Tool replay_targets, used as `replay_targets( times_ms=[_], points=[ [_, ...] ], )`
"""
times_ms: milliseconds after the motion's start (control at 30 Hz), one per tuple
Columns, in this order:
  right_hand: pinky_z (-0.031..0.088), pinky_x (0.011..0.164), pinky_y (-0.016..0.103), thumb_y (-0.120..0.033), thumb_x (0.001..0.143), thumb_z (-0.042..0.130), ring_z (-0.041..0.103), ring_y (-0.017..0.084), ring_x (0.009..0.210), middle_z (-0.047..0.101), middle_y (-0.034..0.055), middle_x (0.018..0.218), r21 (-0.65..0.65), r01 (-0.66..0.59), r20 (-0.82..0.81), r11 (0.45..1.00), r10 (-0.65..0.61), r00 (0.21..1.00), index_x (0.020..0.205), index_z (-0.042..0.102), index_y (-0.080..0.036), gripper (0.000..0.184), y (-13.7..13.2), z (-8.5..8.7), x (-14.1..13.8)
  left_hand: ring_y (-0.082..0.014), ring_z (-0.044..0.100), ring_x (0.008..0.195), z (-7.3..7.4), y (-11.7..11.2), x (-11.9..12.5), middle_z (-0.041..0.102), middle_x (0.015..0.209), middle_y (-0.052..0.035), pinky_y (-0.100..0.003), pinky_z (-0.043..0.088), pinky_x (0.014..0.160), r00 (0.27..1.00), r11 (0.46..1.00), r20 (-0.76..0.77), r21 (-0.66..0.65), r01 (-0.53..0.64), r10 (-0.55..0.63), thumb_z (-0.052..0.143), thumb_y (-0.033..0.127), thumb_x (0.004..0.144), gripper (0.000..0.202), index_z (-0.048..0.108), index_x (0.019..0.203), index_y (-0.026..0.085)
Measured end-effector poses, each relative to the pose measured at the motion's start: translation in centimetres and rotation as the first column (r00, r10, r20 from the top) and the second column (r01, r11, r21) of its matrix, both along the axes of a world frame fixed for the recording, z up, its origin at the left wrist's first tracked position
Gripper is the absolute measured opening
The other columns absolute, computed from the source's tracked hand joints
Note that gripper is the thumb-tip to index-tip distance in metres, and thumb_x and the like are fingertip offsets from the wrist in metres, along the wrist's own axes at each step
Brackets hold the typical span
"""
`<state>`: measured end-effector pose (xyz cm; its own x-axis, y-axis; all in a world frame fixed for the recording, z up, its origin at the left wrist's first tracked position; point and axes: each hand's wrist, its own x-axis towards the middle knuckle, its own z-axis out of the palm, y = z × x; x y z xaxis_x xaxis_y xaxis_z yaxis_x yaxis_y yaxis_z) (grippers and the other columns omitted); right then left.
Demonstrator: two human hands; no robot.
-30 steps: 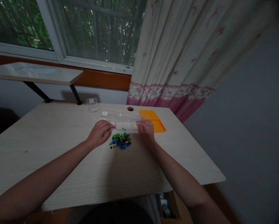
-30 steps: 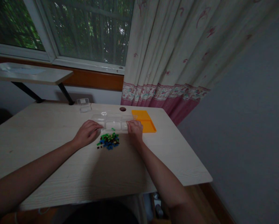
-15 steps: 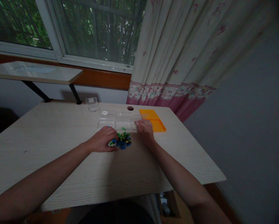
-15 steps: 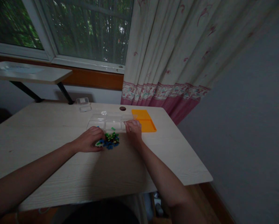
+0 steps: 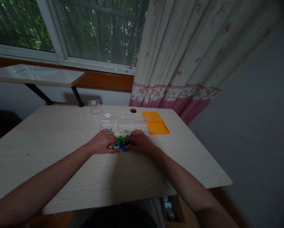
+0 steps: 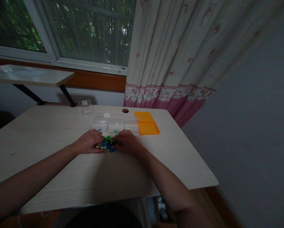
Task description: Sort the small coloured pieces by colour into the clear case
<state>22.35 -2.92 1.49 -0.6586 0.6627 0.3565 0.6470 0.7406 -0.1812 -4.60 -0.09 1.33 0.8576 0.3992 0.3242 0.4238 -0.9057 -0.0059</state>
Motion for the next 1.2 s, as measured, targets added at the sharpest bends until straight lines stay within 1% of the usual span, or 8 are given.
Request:
replay_targets(
  times_ms=[200,500,700,800,900,967,1067,1200],
  points=[
    [0.038,0.083,0.033,-0.040,0.089,0.062,0.056,0.020,0.089,0.067,0.0057,0.090,0.012,-0.008,-0.012,1.000,0.008,1.000,0.102,0.072,-0.022,0.024,0.0,-0.2,-0.2,-0.0181,0.054,0.074,-0.2,0.0,0.1,0.059,0.072,-0.0026,-0.032,0.038,0.076,0.999,0.999,0.025,-0.037,-0.026,0.027,0.054,0.054,0.090,0.037,0.058,0.075,0.020],
    [0.038,0.084,0.032,-0.031,0.088,0.063,0.057,0.019,0.089,0.068,0.0043,0.087,0.003,0.000,-0.032,1.000,0.000,0.999,0.092,0.072,-0.022,0.013,0.4,-0.5,0.0,-0.0182,0.057,0.077,-0.7,0.3,0.1,0.062,0.074,-0.0034,-0.033,0.039,0.080,0.999,1.000,0.035,0.002,-0.011,0.011,0.046,0.046,0.097,0.034,0.061,0.083,0.019],
    [0.038,0.083,0.033,-0.029,0.089,0.062,0.057,0.020,0.088,0.069,0.0044,0.086,-0.007,0.039,-0.013,0.999,-0.039,0.999,0.089,0.072,-0.022,0.012,0.5,-0.5,0.1,-0.0190,0.061,0.088,-0.4,0.1,0.2,0.067,0.091,-0.0043,-0.033,0.040,0.083,0.992,0.994,0.113,-0.106,-0.040,0.053,0.050,0.047,0.096,0.030,0.061,0.103,0.020],
    [0.039,0.084,0.034,-0.029,0.088,0.063,0.058,0.020,0.089,0.069,0.0044,0.088,-0.008,0.055,-0.033,0.998,-0.055,0.998,0.090,0.072,-0.023,0.011,0.4,-0.2,0.1,-0.0203,0.061,0.093,-0.1,0.0,0.2,0.068,0.098,-0.0055,-0.035,0.040,0.086,0.995,0.992,0.102,-0.128,-0.011,0.025,0.050,0.046,0.095,0.032,0.060,0.114,0.022],
    [0.040,0.084,0.034,-0.028,0.087,0.064,0.058,0.020,0.090,0.069,0.0039,0.090,-0.023,0.016,-0.061,1.000,-0.017,0.998,0.093,0.072,-0.024,0.011,0.1,0.6,0.2,-0.0206,0.061,0.090,0.1,-0.1,0.3,0.067,0.095,-0.0056,-0.035,0.040,0.084,0.998,0.993,0.060,-0.118,0.028,-0.021,0.051,0.047,0.095,0.035,0.060,0.120,0.024],
    [0.040,0.085,0.033,-0.027,0.088,0.063,0.058,0.019,0.090,0.069,0.0033,0.090,-0.046,-0.035,-0.068,0.998,0.032,0.997,0.093,0.072,-0.025,0.011,-0.2,1.2,0.3,-0.0205,0.061,0.089,0.1,-0.1,0.4,0.066,0.092,-0.0053,-0.035,0.040,0.083,0.998,0.993,0.048,-0.112,0.037,-0.031,0.051,0.046,0.095,0.035,0.061,0.120,0.024],
    [0.041,0.085,0.031,-0.029,0.087,0.065,0.059,0.018,0.089,0.069,0.0030,0.090,-0.070,-0.112,-0.046,0.991,0.109,0.993,0.093,0.073,-0.025,0.010,-0.6,1.8,0.4,-0.0203,0.060,0.089,0.0,0.0,0.4,0.065,0.092,-0.0054,-0.034,0.042,0.083,0.998,0.991,0.049,-0.125,0.042,-0.036,0.051,0.043,0.095,0.029,0.063,0.113,0.024],
    [0.042,0.085,0.031,-0.033,0.086,0.068,0.060,0.018,0.089,0.069,0.0034,0.091,-0.084,-0.157,0.002,0.984,0.157,0.988,0.099,0.072,-0.025,0.016,-0.6,1.5,0.3,-0.0195,0.061,0.089,-0.2,0.1,0.4,0.065,0.092,-0.0055,-0.032,0.044,0.084,0.998,0.986,0.046,-0.157,0.056,-0.049,0.052,0.037,0.094,0.022,0.064,0.104,0.022]
  ],
)
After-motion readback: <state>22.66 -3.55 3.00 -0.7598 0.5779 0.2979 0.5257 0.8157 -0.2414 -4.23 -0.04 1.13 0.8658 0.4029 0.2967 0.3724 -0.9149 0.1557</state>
